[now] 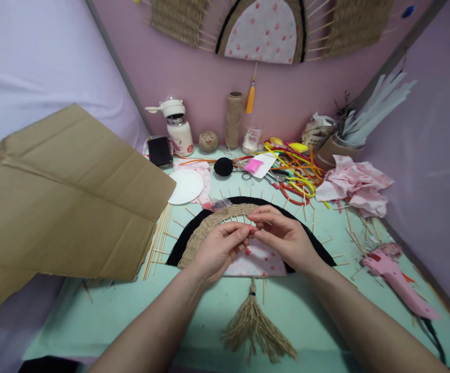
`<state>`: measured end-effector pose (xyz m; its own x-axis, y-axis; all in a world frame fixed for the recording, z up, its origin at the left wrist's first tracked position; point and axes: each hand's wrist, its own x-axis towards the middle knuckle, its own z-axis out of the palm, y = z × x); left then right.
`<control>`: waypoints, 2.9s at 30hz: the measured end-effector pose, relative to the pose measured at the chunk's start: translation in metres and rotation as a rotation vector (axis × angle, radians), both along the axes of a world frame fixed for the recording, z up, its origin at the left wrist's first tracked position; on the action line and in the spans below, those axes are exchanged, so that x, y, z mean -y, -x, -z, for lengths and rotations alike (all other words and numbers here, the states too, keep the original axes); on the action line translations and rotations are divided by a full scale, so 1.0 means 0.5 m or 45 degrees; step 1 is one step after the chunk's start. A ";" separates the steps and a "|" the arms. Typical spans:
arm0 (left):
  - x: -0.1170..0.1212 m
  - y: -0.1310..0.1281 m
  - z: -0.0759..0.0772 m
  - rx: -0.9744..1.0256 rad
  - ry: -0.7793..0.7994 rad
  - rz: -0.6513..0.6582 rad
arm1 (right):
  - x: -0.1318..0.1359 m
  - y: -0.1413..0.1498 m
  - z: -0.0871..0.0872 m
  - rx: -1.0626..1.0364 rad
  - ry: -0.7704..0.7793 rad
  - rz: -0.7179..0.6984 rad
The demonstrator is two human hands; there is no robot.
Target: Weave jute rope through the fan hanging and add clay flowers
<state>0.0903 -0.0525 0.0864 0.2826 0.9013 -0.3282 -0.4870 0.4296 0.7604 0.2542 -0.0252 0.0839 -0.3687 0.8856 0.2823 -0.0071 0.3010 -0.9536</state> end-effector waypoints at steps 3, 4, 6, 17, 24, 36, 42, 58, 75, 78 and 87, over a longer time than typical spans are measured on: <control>-0.002 0.002 -0.004 -0.045 -0.004 0.008 | -0.001 -0.003 0.001 0.055 -0.062 0.061; -0.002 0.002 -0.004 -0.067 -0.017 0.010 | 0.000 -0.003 0.000 0.101 -0.105 0.077; -0.002 0.002 -0.002 -0.140 -0.066 0.018 | 0.003 -0.003 -0.004 0.218 -0.210 0.111; -0.007 0.002 0.004 -0.538 -0.256 -0.005 | 0.012 0.005 -0.011 0.614 -0.725 0.206; -0.012 0.010 -0.004 -0.690 -0.253 -0.176 | 0.002 -0.022 -0.026 0.641 -0.488 0.352; -0.015 0.015 -0.007 -0.298 -0.070 -0.224 | 0.017 0.006 -0.008 1.162 -0.355 -0.201; -0.016 0.018 -0.010 -0.206 -0.056 -0.200 | 0.017 0.002 -0.005 1.134 -0.394 -0.280; -0.016 0.013 -0.005 -0.014 0.076 -0.233 | 0.015 0.000 -0.014 1.175 -0.256 -0.271; -0.014 0.010 0.000 0.367 0.220 -0.167 | 0.017 -0.004 -0.020 0.704 -0.380 0.199; -0.016 0.011 -0.005 0.498 0.353 -0.216 | 0.018 -0.003 -0.021 0.554 -0.460 0.307; -0.013 0.013 -0.013 0.831 0.254 -0.189 | 0.026 0.015 0.007 0.849 -1.048 0.269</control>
<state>0.0837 -0.0460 0.0927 0.3572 0.8856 -0.2968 -0.8817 0.4246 0.2059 0.2466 -0.0381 0.0805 -0.5307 0.5795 0.6185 0.5660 0.7855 -0.2503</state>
